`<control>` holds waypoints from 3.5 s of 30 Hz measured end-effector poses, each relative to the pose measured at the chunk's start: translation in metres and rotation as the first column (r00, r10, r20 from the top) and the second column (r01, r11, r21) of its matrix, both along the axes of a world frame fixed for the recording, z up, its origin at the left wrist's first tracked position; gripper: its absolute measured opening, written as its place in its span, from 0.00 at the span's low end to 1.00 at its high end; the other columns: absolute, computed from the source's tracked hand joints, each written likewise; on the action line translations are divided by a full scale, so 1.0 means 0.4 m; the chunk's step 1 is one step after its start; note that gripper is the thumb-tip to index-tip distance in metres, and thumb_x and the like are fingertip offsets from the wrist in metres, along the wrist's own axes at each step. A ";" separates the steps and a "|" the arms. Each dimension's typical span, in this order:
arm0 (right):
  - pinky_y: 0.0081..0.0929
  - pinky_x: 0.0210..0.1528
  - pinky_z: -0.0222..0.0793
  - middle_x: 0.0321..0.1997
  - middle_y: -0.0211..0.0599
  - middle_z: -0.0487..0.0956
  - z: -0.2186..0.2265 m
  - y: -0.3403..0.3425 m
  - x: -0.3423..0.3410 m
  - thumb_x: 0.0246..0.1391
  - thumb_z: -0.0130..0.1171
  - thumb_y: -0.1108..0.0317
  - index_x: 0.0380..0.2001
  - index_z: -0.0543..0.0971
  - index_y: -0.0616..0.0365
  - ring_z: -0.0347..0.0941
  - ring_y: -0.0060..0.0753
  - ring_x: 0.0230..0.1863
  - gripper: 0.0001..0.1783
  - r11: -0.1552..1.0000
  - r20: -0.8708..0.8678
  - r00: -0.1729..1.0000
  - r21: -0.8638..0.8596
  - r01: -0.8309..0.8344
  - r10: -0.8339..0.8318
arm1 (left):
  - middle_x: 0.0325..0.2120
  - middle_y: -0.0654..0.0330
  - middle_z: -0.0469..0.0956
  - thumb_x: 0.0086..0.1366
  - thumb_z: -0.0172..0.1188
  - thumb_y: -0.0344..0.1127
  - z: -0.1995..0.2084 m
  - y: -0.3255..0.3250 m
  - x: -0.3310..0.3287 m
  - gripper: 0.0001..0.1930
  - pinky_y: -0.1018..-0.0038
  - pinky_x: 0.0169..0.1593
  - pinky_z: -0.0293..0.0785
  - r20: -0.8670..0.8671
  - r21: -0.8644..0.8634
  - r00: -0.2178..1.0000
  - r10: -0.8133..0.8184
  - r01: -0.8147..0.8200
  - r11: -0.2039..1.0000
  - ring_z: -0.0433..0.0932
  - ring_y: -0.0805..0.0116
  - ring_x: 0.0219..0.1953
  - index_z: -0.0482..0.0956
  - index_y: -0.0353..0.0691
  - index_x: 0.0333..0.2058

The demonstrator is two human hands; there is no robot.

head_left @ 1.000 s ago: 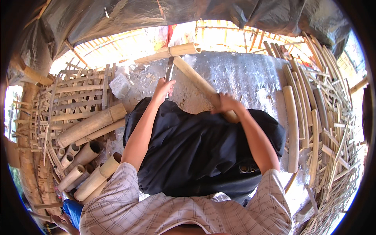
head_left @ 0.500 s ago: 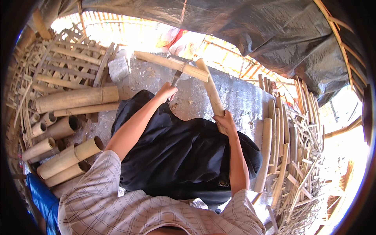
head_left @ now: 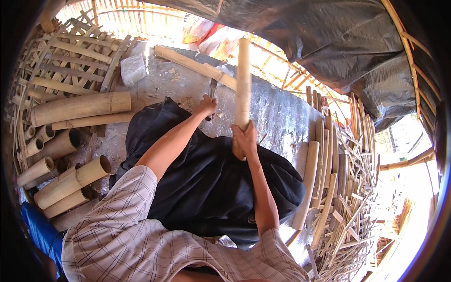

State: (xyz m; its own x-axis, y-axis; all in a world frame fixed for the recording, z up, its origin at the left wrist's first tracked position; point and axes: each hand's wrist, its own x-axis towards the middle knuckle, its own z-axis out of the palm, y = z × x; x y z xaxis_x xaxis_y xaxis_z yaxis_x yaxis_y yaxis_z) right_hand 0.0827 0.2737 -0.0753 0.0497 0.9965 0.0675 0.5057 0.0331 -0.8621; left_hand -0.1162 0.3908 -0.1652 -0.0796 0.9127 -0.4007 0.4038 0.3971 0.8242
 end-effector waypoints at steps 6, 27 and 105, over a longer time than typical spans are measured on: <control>0.44 0.29 0.75 0.26 0.57 0.80 -0.001 0.028 -0.058 0.50 0.73 0.60 0.37 0.73 0.70 0.82 0.48 0.26 0.25 0.998 0.170 0.986 0.066 -0.015 0.004 | 0.21 0.42 0.81 0.77 0.43 0.49 -0.033 0.011 -0.027 0.24 0.53 0.33 0.80 -0.076 0.100 0.997 0.014 -0.006 0.995 0.83 0.48 0.21 0.63 0.27 0.46; 0.46 0.33 0.79 0.35 0.60 0.81 -0.094 0.072 -0.010 0.49 0.71 0.60 0.46 0.69 0.73 0.82 0.58 0.33 0.31 0.982 0.188 0.980 -0.169 0.089 -0.057 | 0.43 0.30 0.80 0.75 0.44 0.56 -0.029 0.022 -0.008 0.31 0.44 0.51 0.75 -0.130 0.057 0.990 0.059 -0.052 0.997 0.80 0.33 0.48 0.71 0.25 0.50; 0.48 0.52 0.78 0.42 0.67 0.83 -0.077 0.076 -0.001 0.39 0.73 0.59 0.44 0.79 0.75 0.82 0.63 0.49 0.32 0.949 0.243 0.965 -0.267 0.168 -0.103 | 0.16 0.51 0.75 0.57 0.58 0.29 0.047 -0.077 -0.075 0.08 0.61 0.18 0.70 0.052 0.069 0.997 0.058 -0.062 0.996 0.77 0.59 0.15 0.76 0.28 0.26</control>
State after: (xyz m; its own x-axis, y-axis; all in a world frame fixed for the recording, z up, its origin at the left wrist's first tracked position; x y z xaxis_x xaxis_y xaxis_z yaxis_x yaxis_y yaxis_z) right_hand 0.0825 0.3042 -0.1059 0.2019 0.9607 -0.1906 0.6683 -0.2774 -0.6902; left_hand -0.1463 0.3598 -0.1465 -0.1166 0.9332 -0.3400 0.3391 0.3591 0.8695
